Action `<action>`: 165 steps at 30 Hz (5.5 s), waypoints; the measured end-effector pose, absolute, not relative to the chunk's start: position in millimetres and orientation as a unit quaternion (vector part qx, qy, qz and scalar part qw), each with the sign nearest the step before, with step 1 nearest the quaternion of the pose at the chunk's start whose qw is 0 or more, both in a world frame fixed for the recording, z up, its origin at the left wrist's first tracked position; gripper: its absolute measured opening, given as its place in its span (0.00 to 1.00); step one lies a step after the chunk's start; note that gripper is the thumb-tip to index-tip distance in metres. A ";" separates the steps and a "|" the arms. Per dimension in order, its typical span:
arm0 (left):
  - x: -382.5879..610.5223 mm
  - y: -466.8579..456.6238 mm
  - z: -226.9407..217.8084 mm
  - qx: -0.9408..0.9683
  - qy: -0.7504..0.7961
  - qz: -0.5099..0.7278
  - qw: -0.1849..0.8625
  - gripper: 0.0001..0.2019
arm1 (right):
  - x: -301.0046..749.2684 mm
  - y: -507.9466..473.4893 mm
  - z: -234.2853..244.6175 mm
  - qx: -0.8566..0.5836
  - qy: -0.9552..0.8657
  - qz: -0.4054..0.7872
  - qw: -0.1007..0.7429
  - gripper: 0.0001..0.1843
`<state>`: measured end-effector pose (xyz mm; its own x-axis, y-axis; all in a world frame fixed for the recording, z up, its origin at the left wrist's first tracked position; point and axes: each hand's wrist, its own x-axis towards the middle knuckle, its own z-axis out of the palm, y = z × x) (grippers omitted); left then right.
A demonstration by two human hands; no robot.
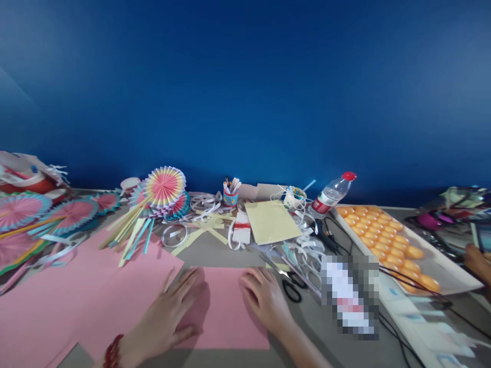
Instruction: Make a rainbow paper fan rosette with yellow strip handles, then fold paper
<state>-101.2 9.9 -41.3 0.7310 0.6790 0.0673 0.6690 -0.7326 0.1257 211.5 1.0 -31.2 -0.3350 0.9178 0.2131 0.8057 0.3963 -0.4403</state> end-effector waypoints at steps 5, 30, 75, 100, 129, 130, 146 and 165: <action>-95.2 8.0 -36.9 0.939 0.333 0.053 0.067 0.38 | 212.5 1.7 -31.9 -0.530 -0.807 0.132 0.223 0.12; -95.4 13.7 -14.5 0.929 0.353 0.009 0.113 0.35 | 213.3 2.0 -27.7 -0.528 -0.816 0.120 0.201 0.15; -56.9 14.3 -28.5 0.957 0.262 0.050 0.111 0.46 | 212.4 -6.7 -40.9 -0.390 -0.914 0.024 0.105 0.45; -75.4 5.7 -43.3 0.932 0.357 0.063 0.030 0.53 | 225.3 -25.4 -58.6 -0.444 -0.885 -0.045 0.135 0.52; -45.1 38.3 -43.7 0.946 0.312 0.078 0.046 0.52 | 198.2 -4.8 -54.6 -0.457 -0.882 -0.001 0.116 0.45; -46.7 39.8 -44.1 0.945 0.314 0.085 0.040 0.52 | 200.4 -3.3 -53.6 -0.458 -0.882 -0.004 0.114 0.44; -50.4 41.9 -41.4 0.950 0.300 0.076 0.035 0.47 | 281.8 102.2 -16.6 -0.581 -0.802 -0.099 0.097 0.19; -53.4 47.7 -23.0 0.914 0.354 0.108 0.169 0.29 | 345.9 110.4 38.6 -0.568 -0.751 -0.099 0.323 0.15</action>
